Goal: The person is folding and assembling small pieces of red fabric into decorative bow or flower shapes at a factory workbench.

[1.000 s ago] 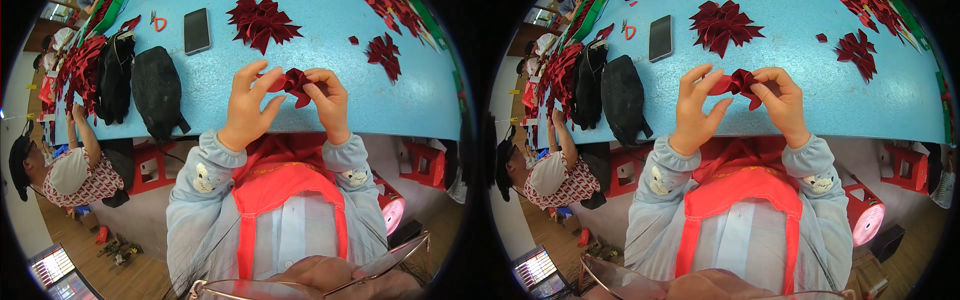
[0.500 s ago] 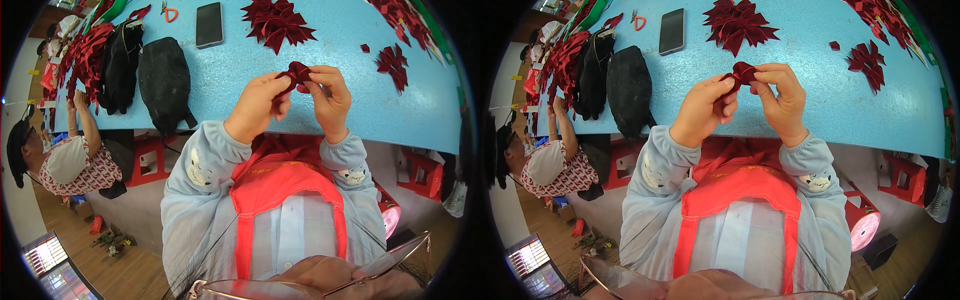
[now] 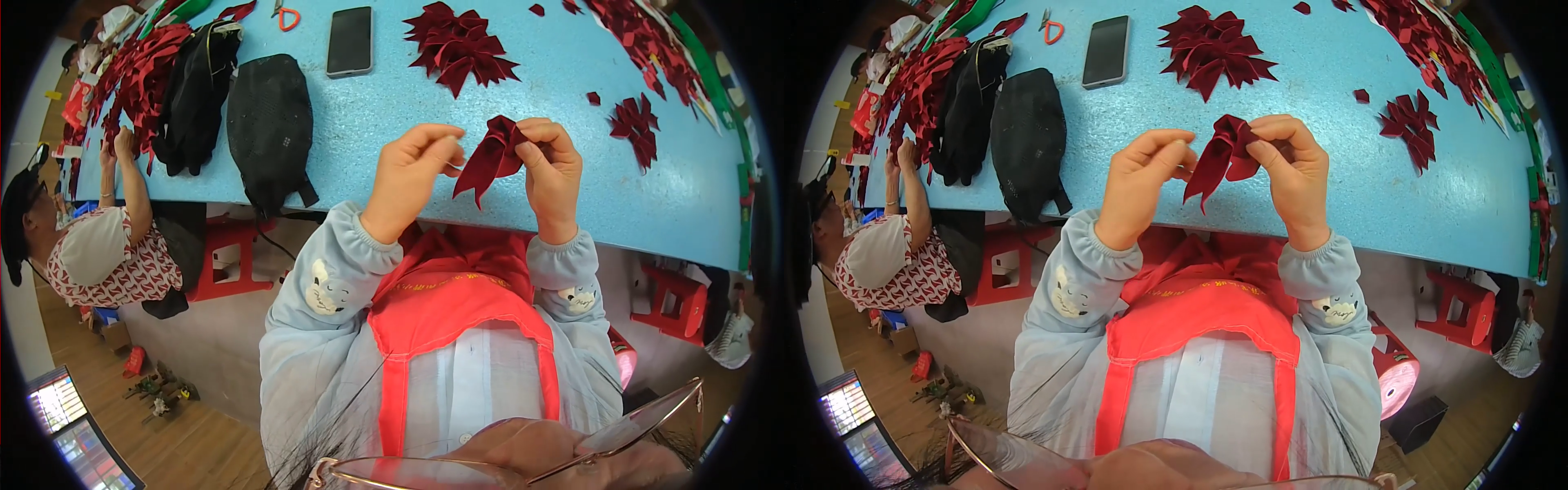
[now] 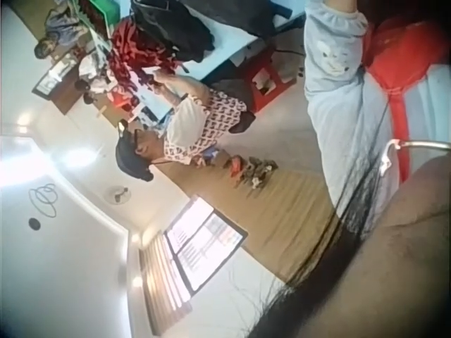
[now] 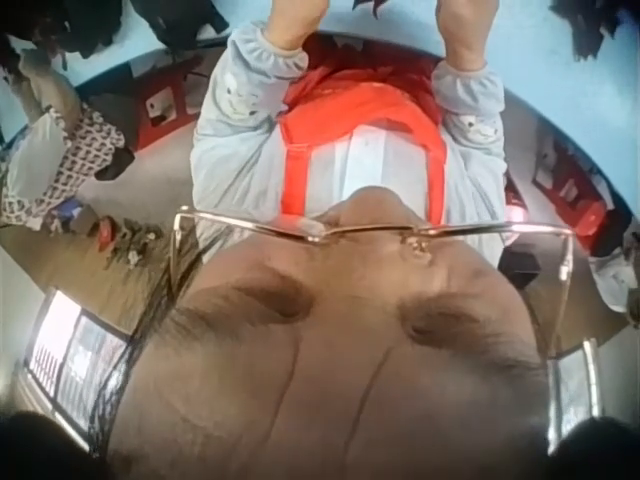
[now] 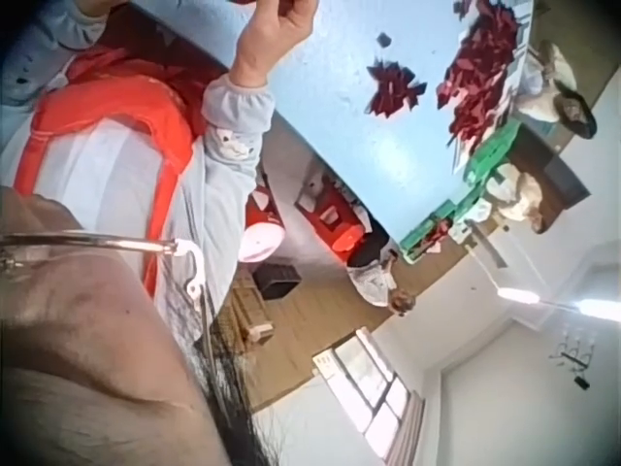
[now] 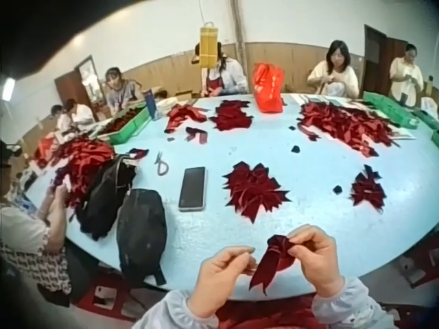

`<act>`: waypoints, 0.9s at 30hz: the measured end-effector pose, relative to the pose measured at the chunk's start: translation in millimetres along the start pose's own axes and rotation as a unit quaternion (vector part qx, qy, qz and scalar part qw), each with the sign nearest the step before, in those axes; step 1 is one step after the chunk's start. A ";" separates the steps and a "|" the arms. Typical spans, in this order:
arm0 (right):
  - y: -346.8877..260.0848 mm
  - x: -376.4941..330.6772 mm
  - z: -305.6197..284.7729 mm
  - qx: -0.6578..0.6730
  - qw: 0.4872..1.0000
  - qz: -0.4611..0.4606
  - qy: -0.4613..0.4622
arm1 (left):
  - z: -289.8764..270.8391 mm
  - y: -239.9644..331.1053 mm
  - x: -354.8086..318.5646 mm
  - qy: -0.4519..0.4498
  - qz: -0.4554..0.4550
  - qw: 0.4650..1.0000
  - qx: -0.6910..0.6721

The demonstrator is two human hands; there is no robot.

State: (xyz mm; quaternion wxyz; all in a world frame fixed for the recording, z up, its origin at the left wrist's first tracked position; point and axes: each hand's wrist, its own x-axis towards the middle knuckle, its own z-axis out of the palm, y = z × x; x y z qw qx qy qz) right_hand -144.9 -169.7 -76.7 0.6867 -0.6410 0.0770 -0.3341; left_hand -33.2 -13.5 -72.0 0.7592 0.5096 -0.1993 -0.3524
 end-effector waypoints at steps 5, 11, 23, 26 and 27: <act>-1.9 -0.3 13.8 -0.034 0.999 -0.025 -0.024 | -1.7 15.7 -1.6 -0.054 -0.049 0.997 0.030; -9.7 7.0 29.0 -0.081 0.993 -0.019 -0.083 | -11.4 21.3 -2.8 -0.035 -0.055 0.995 0.072; -3.8 4.6 29.0 -0.118 0.986 -0.046 -0.109 | -7.0 16.7 -13.3 -0.009 -0.007 0.999 0.053; -7.9 3.6 23.8 -0.118 0.985 -0.049 -0.120 | 0.9 18.6 -13.7 0.000 -0.021 0.997 0.077; -9.2 3.4 22.6 -0.119 0.984 -0.051 -0.123 | 2.4 17.5 -13.5 -0.001 -0.020 0.997 0.074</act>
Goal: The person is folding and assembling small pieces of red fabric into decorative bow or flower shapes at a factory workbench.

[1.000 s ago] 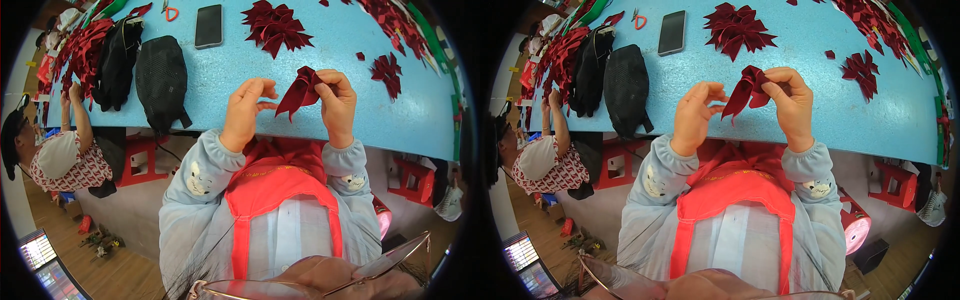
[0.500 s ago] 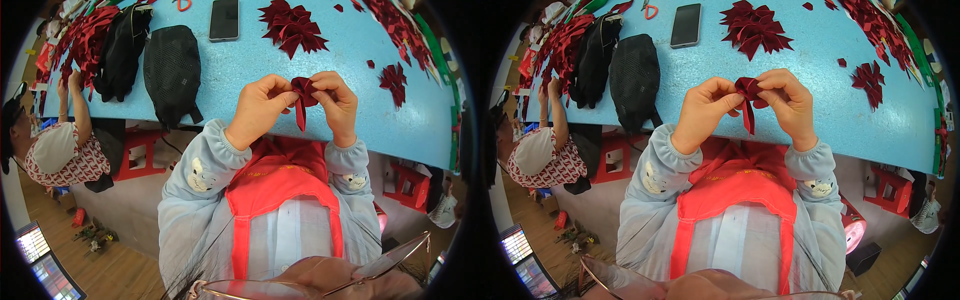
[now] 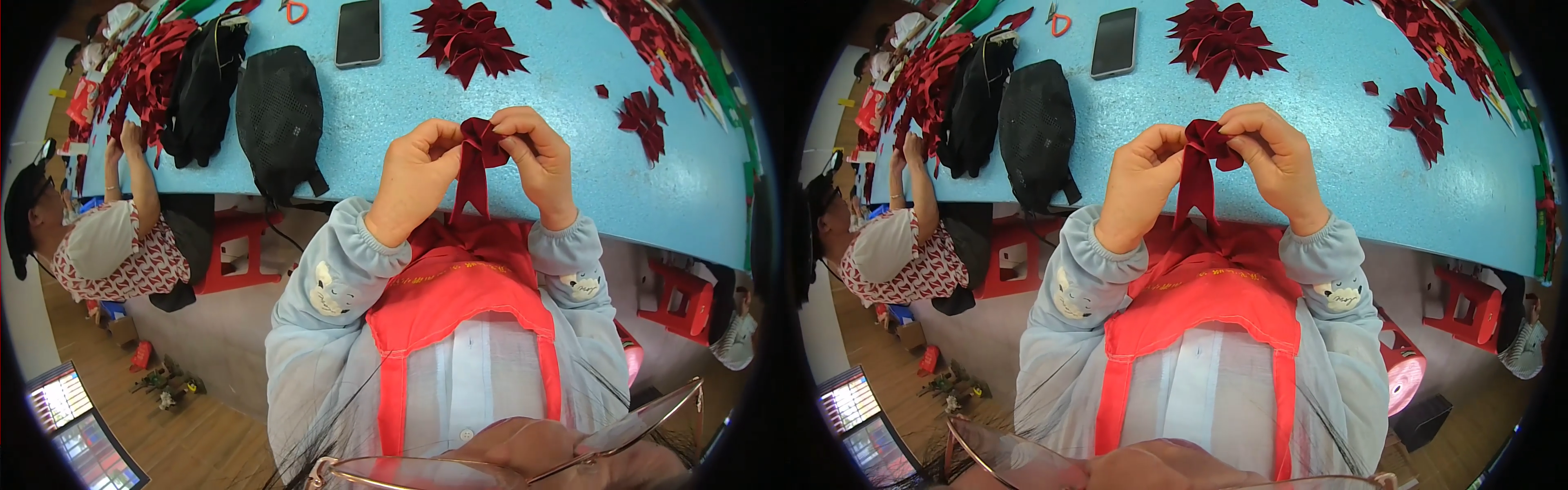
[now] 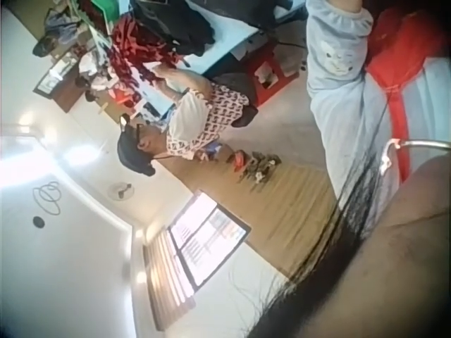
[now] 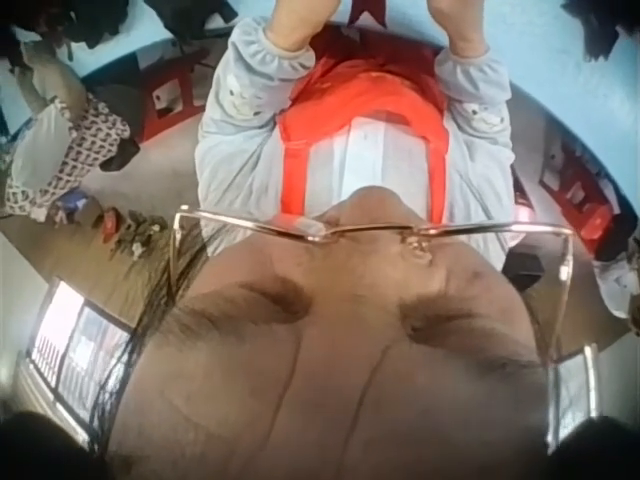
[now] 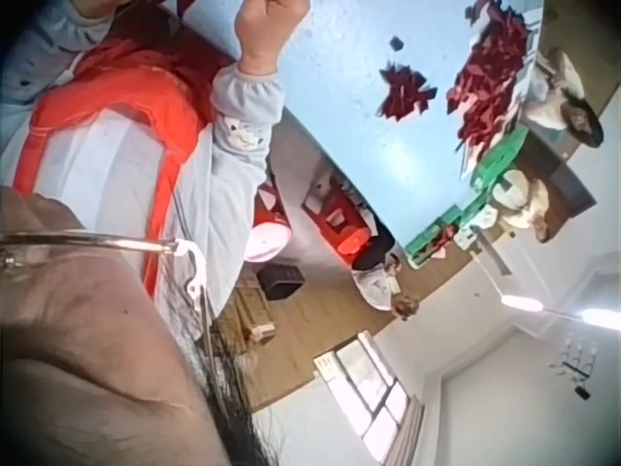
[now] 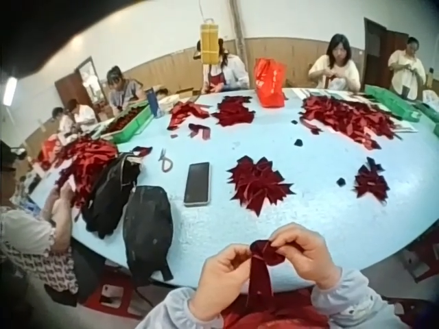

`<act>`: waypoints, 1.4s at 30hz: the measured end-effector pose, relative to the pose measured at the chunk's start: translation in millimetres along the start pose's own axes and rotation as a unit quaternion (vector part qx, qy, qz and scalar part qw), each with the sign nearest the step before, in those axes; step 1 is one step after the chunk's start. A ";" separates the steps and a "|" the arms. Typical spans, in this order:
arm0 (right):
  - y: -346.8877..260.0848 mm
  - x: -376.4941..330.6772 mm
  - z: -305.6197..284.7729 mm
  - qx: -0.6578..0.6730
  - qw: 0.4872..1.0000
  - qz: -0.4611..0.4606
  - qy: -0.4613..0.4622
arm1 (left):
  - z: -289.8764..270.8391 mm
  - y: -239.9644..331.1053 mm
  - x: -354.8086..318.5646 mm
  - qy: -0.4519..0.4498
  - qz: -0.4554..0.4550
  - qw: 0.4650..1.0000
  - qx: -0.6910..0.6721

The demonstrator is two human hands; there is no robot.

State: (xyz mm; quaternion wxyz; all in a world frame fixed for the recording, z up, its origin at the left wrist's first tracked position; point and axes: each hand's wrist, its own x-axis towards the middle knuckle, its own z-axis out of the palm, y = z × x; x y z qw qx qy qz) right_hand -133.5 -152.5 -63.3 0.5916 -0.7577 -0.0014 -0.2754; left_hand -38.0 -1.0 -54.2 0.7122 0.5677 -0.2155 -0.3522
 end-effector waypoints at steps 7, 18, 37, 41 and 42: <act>-6.3 -2.2 -9.1 -0.034 0.999 -0.030 -0.017 | 6.2 -3.9 0.4 -0.015 -0.017 0.998 -0.060; -11.8 7.3 2.4 0.044 0.997 0.015 -0.054 | -8.4 -4.9 -6.4 0.010 -0.008 0.991 -0.131; -22.6 -10.8 24.3 -0.214 0.973 -0.064 0.052 | 5.0 -20.0 -11.8 0.040 -0.063 0.981 -0.179; -16.8 -18.1 29.1 -0.242 0.959 -0.110 0.100 | 7.4 -15.8 -15.1 0.047 -0.064 0.979 -0.187; -17.6 -18.0 28.0 -0.244 0.958 -0.111 0.099 | 8.2 -14.5 -15.0 0.051 -0.059 0.979 -0.188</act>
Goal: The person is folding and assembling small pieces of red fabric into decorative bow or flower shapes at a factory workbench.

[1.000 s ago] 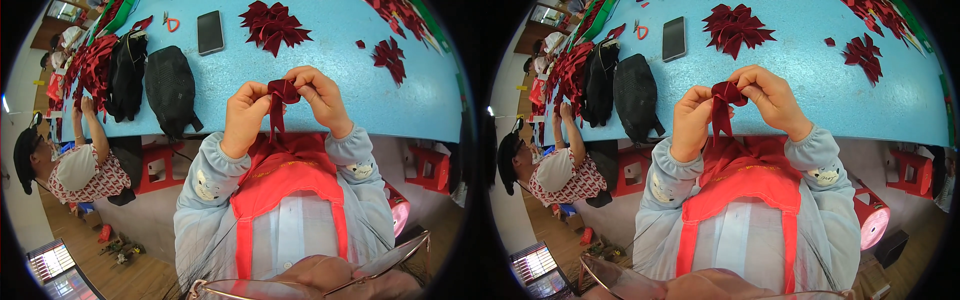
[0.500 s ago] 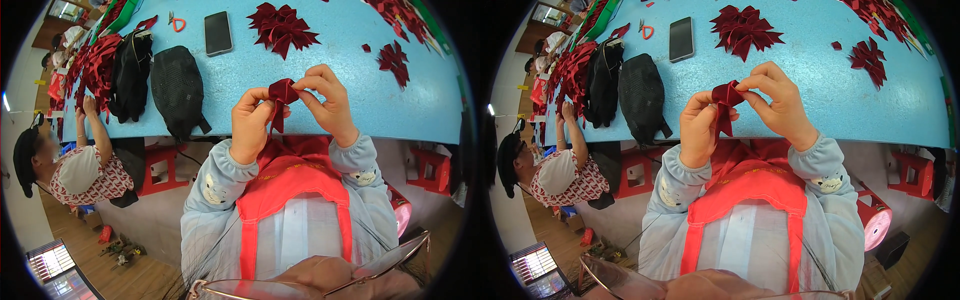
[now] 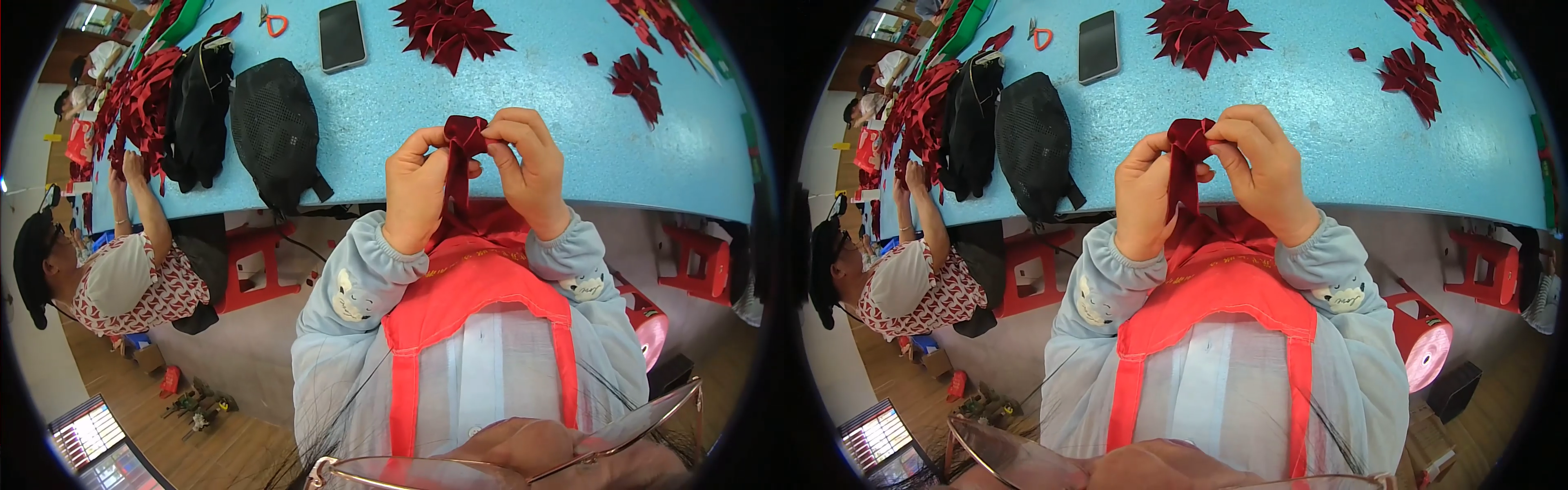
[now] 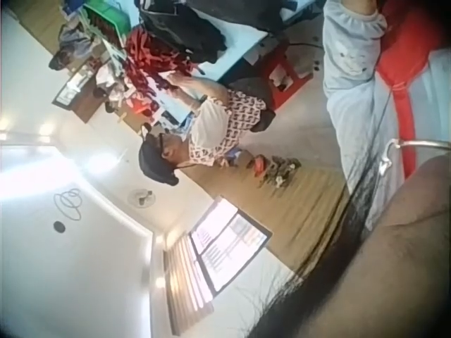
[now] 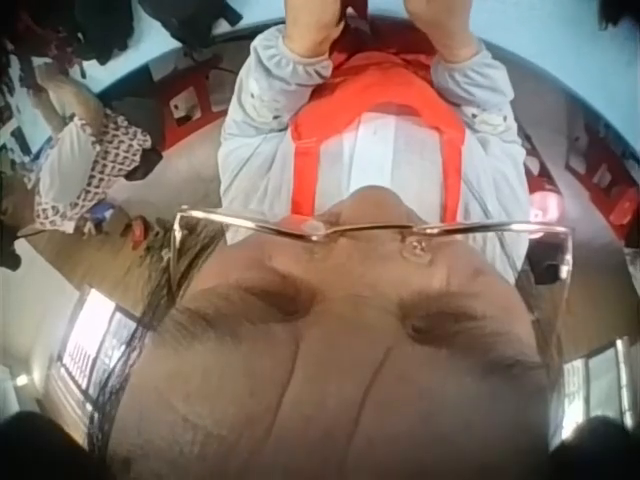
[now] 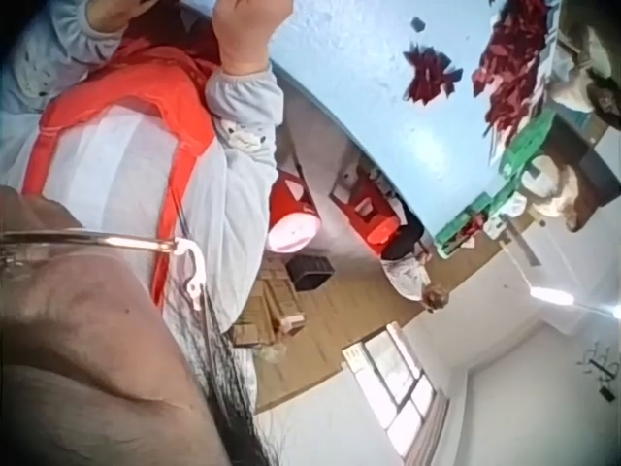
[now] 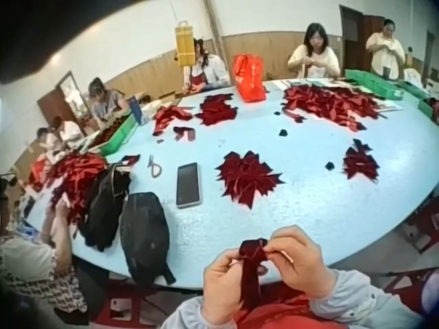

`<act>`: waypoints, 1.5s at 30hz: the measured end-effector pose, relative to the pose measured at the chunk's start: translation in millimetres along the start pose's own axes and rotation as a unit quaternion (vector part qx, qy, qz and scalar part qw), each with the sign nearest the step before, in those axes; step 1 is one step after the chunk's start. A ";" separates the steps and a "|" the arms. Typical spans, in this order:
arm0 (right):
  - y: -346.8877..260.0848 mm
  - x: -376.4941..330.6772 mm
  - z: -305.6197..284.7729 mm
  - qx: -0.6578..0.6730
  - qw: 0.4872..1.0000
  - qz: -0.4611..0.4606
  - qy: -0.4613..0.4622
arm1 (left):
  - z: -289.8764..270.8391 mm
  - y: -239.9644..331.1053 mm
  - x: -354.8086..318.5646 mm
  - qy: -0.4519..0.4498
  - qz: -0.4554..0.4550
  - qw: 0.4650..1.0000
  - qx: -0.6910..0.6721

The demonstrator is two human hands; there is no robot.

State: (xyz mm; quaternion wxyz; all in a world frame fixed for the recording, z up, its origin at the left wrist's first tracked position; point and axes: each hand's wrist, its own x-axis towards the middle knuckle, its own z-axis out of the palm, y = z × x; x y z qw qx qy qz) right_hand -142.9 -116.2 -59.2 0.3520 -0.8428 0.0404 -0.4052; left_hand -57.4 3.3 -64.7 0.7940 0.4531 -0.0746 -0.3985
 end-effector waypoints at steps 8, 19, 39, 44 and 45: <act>2.0 6.6 -14.1 0.073 0.984 0.094 -0.129 | -9.7 -8.9 1.4 -0.041 0.138 0.982 0.121; 9.9 5.0 -16.2 0.242 0.931 0.264 -0.072 | -13.8 -11.5 7.0 -0.079 0.052 0.994 0.058; 1.3 2.8 -18.5 0.304 0.902 0.301 -0.057 | -15.7 -13.2 6.4 -0.102 0.146 0.972 0.155; 12.7 -1.9 -18.0 0.309 0.923 0.215 -0.073 | -17.7 -11.7 8.0 -0.128 0.325 0.889 0.297; 15.1 -3.4 -17.9 0.286 0.938 0.179 -0.077 | -16.3 -11.0 6.5 -0.127 0.325 0.889 0.296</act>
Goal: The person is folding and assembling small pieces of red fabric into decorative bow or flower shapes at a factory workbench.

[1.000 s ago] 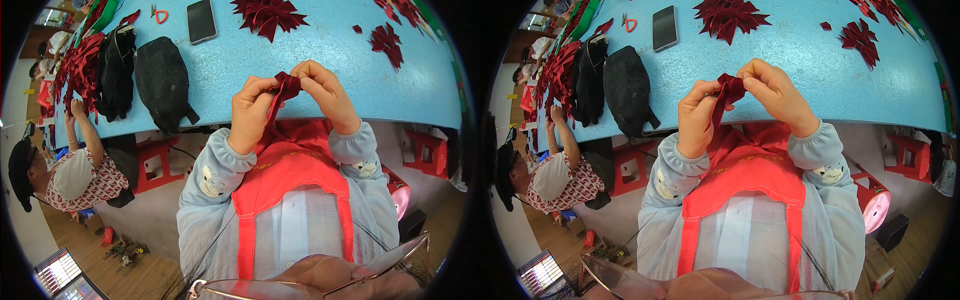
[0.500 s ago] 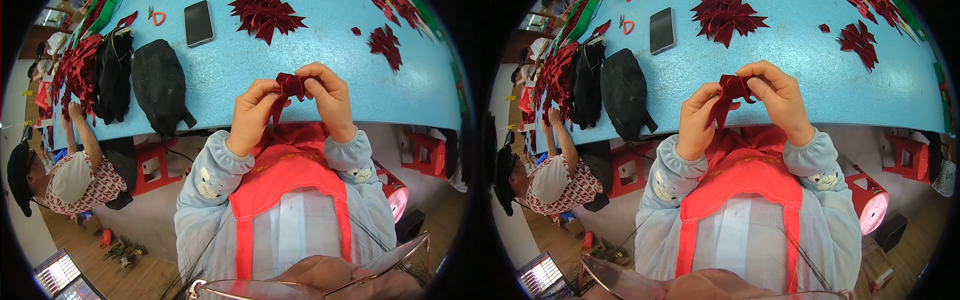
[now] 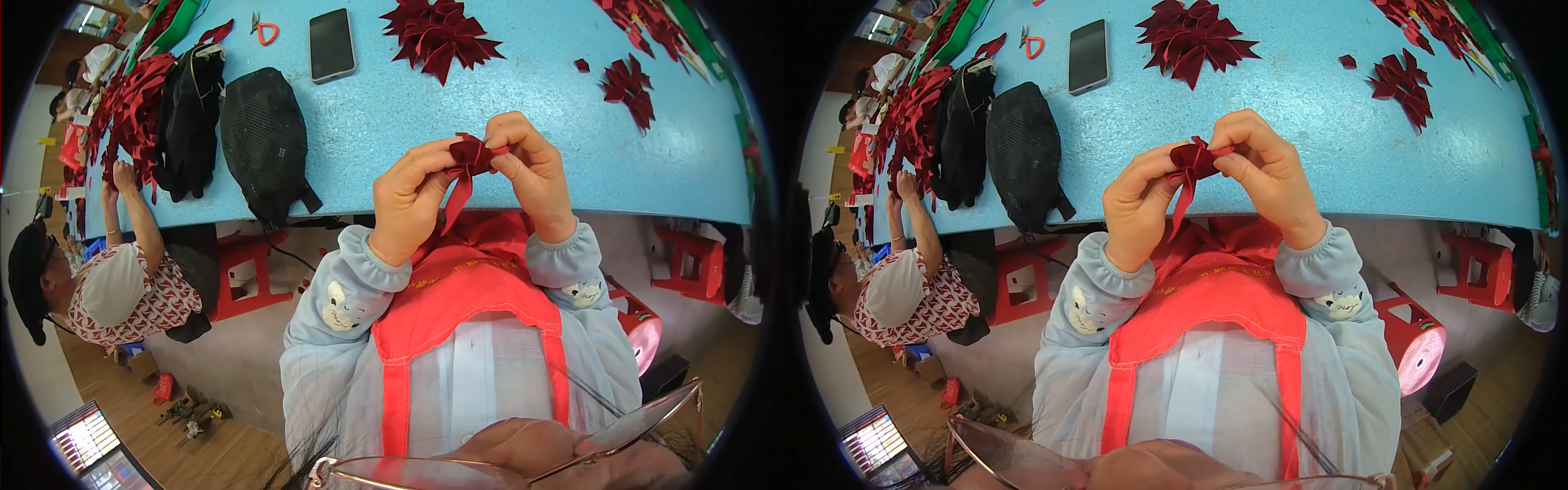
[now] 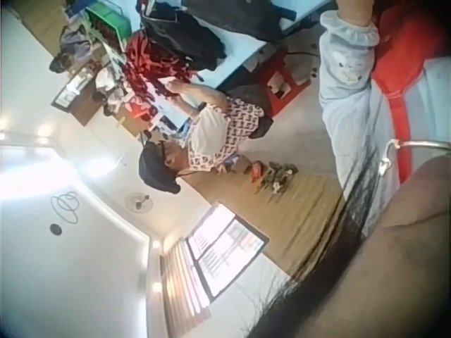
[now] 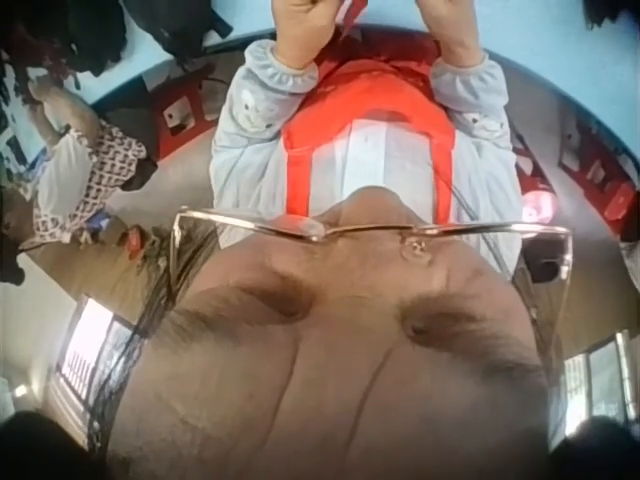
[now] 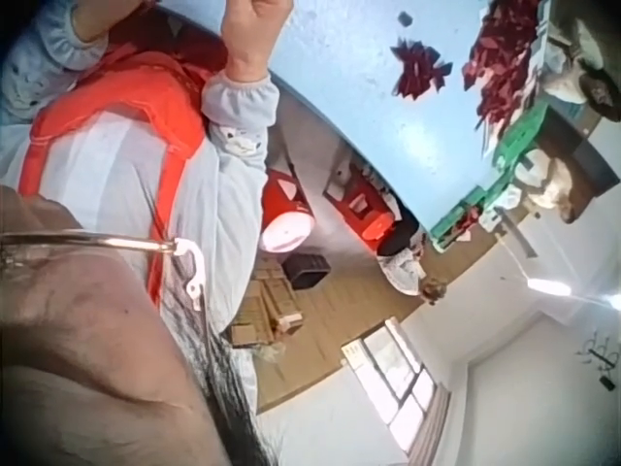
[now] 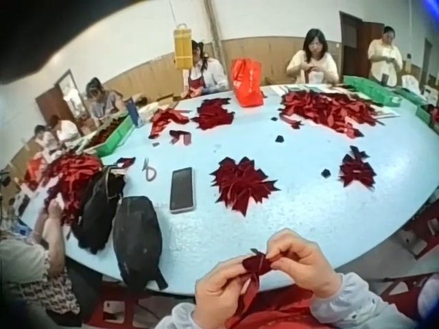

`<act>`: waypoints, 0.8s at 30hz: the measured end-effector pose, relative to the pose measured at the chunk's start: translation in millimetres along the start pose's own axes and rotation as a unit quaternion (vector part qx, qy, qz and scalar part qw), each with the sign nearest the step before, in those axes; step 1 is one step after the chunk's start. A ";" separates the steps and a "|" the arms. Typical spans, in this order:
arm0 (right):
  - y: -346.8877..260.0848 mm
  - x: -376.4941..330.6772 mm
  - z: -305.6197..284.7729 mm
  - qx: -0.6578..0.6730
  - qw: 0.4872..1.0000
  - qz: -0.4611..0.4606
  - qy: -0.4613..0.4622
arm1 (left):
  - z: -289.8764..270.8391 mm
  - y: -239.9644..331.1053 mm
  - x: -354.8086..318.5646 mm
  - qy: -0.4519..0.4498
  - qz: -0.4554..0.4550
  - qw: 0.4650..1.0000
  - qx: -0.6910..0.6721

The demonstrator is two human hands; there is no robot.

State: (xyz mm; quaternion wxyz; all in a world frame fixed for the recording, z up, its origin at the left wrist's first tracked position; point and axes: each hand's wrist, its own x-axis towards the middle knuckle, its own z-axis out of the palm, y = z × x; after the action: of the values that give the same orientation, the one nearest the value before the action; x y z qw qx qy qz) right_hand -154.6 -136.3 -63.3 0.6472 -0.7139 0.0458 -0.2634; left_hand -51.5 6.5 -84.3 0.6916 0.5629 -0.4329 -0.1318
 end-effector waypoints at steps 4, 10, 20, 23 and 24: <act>1.1 -1.7 -5.4 -0.081 0.993 -0.075 -0.034 | 0.9 9.5 -1.9 0.015 -0.184 0.965 -0.184; 1.5 -2.1 -16.9 -0.125 0.984 -0.095 -0.080 | 3.6 5.1 0.7 0.011 -0.281 0.896 -0.345; 3.0 -5.6 -17.2 -0.073 0.997 -0.039 -0.004 | 15.3 0.7 0.7 0.053 -0.267 0.890 -0.366; 3.9 -6.0 -17.5 -0.107 0.994 -0.027 -0.020 | 16.0 4.2 4.2 0.059 -0.320 0.873 -0.364; 2.5 -4.9 -12.9 -0.060 0.998 0.011 0.009 | 16.3 4.1 4.1 0.057 -0.321 0.873 -0.363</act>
State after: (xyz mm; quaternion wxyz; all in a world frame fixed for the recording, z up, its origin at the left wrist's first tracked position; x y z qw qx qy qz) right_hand -163.8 -146.4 -66.9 0.6055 -0.7486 0.0750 -0.2596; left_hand -62.5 -5.7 -78.9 0.7907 0.3868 -0.1098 -0.4617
